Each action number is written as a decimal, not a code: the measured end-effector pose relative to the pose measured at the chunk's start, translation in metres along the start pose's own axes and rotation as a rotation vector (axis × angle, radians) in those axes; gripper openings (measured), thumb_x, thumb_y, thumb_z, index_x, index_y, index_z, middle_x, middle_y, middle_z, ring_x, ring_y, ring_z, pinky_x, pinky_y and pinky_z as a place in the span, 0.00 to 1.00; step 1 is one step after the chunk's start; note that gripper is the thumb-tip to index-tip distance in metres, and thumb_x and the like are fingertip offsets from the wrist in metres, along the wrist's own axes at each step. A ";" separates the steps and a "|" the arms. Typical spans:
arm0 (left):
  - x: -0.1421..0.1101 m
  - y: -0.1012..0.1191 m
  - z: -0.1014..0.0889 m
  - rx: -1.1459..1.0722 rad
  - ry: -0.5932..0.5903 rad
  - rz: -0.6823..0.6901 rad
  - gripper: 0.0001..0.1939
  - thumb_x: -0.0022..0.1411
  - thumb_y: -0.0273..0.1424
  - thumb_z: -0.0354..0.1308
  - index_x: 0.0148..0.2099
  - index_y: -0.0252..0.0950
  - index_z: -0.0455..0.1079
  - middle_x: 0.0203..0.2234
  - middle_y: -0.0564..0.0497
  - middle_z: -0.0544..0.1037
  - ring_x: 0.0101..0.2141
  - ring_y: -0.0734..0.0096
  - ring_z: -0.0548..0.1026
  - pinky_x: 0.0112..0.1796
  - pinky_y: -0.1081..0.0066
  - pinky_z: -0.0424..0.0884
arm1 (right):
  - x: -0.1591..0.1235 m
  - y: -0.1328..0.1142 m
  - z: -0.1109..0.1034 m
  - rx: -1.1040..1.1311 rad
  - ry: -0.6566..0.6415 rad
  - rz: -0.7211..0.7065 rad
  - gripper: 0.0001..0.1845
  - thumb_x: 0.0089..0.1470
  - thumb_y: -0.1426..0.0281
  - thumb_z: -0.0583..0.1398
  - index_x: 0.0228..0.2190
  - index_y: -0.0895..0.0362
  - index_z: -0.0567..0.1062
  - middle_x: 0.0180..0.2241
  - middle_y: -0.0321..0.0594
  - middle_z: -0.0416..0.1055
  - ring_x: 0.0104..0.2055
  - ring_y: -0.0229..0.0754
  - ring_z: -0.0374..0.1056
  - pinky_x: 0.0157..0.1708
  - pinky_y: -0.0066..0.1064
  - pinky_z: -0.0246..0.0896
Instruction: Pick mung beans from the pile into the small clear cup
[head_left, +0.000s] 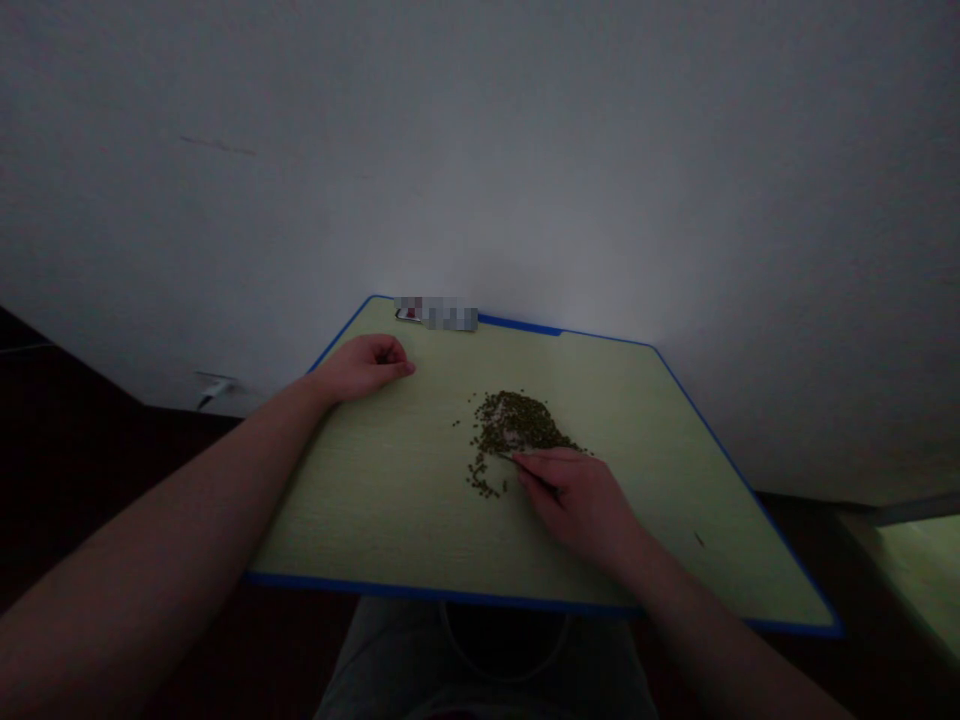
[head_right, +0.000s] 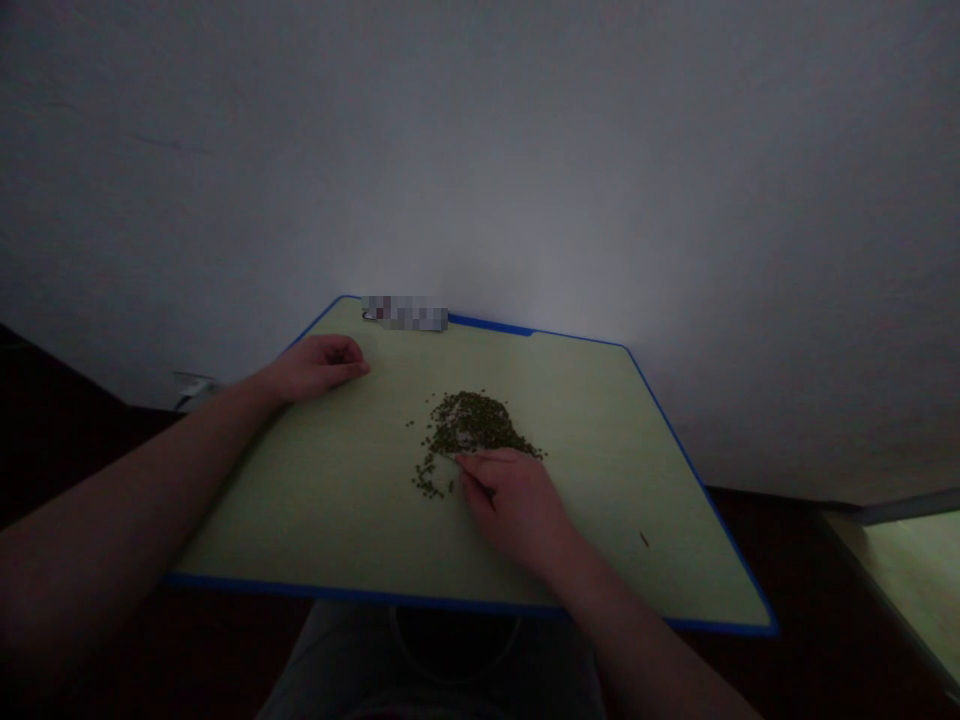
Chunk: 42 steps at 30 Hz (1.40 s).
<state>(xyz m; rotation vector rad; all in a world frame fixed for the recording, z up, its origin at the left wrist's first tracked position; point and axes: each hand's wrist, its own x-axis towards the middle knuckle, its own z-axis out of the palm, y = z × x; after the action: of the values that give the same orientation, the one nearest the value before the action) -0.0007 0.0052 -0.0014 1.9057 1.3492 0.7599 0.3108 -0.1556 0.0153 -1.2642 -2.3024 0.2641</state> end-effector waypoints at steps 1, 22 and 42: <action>0.000 0.001 0.000 0.002 0.001 -0.001 0.13 0.50 0.40 0.62 0.28 0.36 0.66 0.18 0.56 0.66 0.21 0.76 0.62 0.24 0.73 0.58 | 0.001 0.000 0.001 -0.002 0.001 0.006 0.17 0.59 0.73 0.54 0.44 0.59 0.79 0.40 0.43 0.80 0.40 0.42 0.75 0.42 0.36 0.71; 0.000 0.000 0.000 0.000 -0.006 0.004 0.14 0.51 0.41 0.61 0.29 0.36 0.66 0.19 0.57 0.66 0.21 0.78 0.61 0.24 0.73 0.58 | -0.002 0.001 0.000 0.005 -0.007 0.071 0.17 0.59 0.71 0.54 0.44 0.60 0.79 0.40 0.45 0.80 0.40 0.44 0.76 0.44 0.37 0.71; 0.001 -0.003 0.000 0.012 0.000 0.007 0.14 0.51 0.41 0.61 0.29 0.36 0.66 0.19 0.56 0.66 0.21 0.77 0.63 0.25 0.73 0.59 | 0.007 -0.001 0.001 0.090 -0.052 0.051 0.14 0.59 0.72 0.56 0.43 0.56 0.80 0.38 0.40 0.80 0.39 0.41 0.75 0.42 0.33 0.69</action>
<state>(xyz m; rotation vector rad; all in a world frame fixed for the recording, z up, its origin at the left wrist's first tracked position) -0.0019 0.0065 -0.0038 1.9207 1.3507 0.7574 0.3066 -0.1501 0.0170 -1.2861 -2.2765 0.4186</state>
